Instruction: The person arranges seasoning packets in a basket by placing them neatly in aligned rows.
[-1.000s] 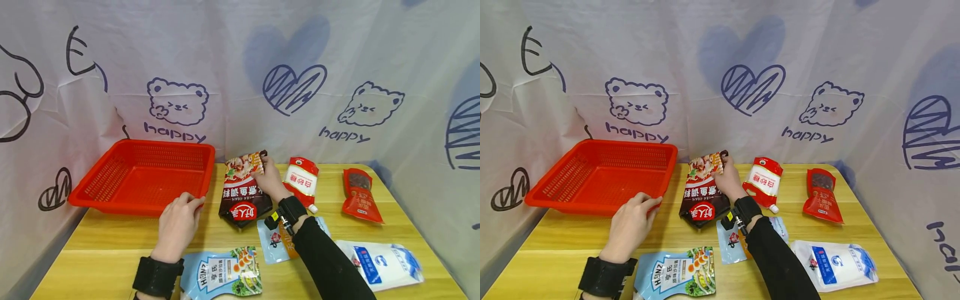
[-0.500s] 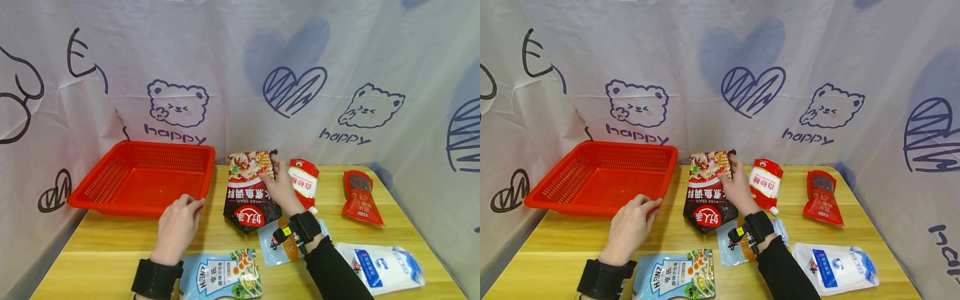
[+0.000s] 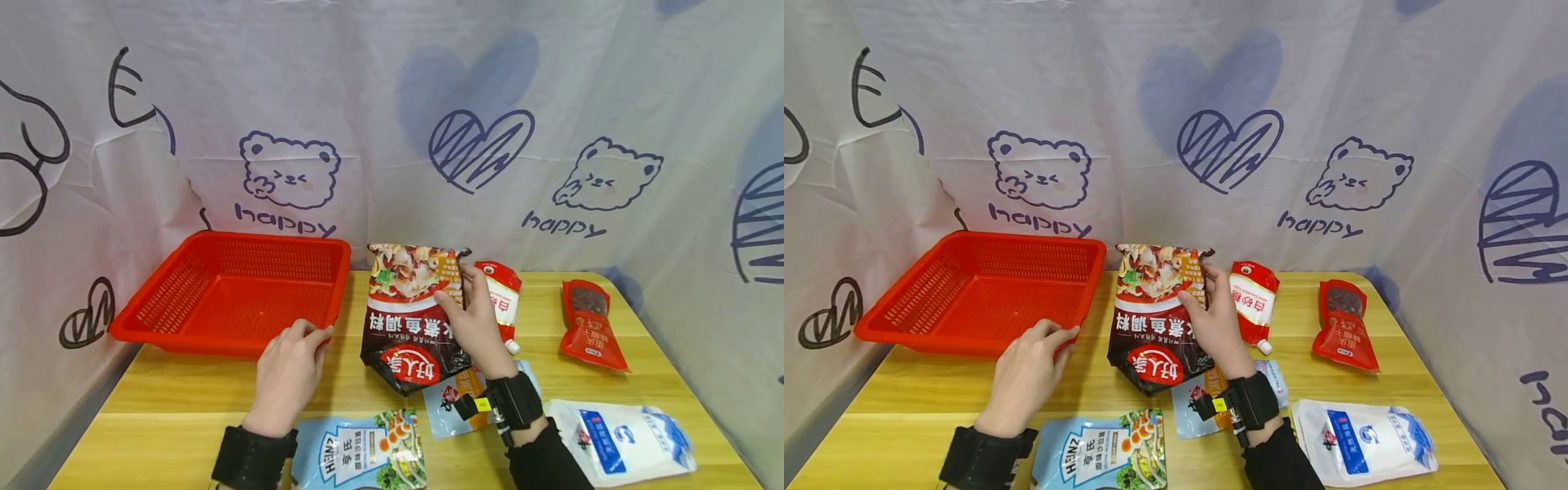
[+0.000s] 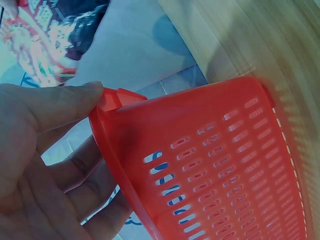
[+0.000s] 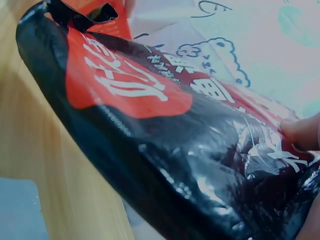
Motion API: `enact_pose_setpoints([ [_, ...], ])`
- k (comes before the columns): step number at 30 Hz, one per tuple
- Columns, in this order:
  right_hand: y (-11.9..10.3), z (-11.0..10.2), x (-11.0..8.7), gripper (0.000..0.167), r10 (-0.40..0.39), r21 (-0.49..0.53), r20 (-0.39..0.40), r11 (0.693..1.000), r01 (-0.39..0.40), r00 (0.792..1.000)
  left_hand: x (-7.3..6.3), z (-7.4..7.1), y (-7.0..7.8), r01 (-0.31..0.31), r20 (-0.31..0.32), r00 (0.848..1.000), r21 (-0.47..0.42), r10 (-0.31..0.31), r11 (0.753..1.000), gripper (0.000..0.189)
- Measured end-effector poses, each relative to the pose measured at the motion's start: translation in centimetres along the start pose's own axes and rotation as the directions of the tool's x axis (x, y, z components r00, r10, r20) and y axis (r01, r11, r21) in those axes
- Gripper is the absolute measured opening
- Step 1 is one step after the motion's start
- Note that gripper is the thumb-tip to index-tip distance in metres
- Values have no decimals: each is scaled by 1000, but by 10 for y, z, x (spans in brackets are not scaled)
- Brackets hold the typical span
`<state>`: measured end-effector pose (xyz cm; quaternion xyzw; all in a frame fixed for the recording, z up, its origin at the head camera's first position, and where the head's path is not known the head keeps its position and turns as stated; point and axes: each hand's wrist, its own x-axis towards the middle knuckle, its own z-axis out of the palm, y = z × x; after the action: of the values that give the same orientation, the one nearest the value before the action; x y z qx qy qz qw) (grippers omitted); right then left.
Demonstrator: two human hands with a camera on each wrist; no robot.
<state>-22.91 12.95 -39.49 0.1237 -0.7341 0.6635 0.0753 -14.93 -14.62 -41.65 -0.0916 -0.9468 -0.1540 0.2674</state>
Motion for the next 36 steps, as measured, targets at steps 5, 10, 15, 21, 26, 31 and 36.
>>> enact_pose_setpoints([
  [5,-3,-1,-10,61,-16,46,-16,999,17,1000,0,0,2,-3,-6,1000,0,3,1000,26],
  [10,-5,-2,-18,56,-53,113,-17,992,55,998,0,0,3,1,0,1000,3,-1,1000,25],
  [15,-5,-2,-23,53,-102,147,-5,984,102,995,0,1,3,8,6,1000,5,-8,1000,25],
  [21,-5,-3,-26,53,-157,128,5,980,155,988,1,1,3,9,18,1000,15,-9,1000,26],
  [26,-4,-3,-27,53,-189,128,5,974,187,982,1,1,3,12,41,999,13,-13,1000,28],
  [31,-2,-5,-27,55,-215,134,4,968,212,977,3,1,3,24,44,999,-18,-23,1000,40],
  [36,0,-4,-26,53,-237,147,24,962,231,971,7,-1,7,41,-1,999,-130,-41,991,54],
])
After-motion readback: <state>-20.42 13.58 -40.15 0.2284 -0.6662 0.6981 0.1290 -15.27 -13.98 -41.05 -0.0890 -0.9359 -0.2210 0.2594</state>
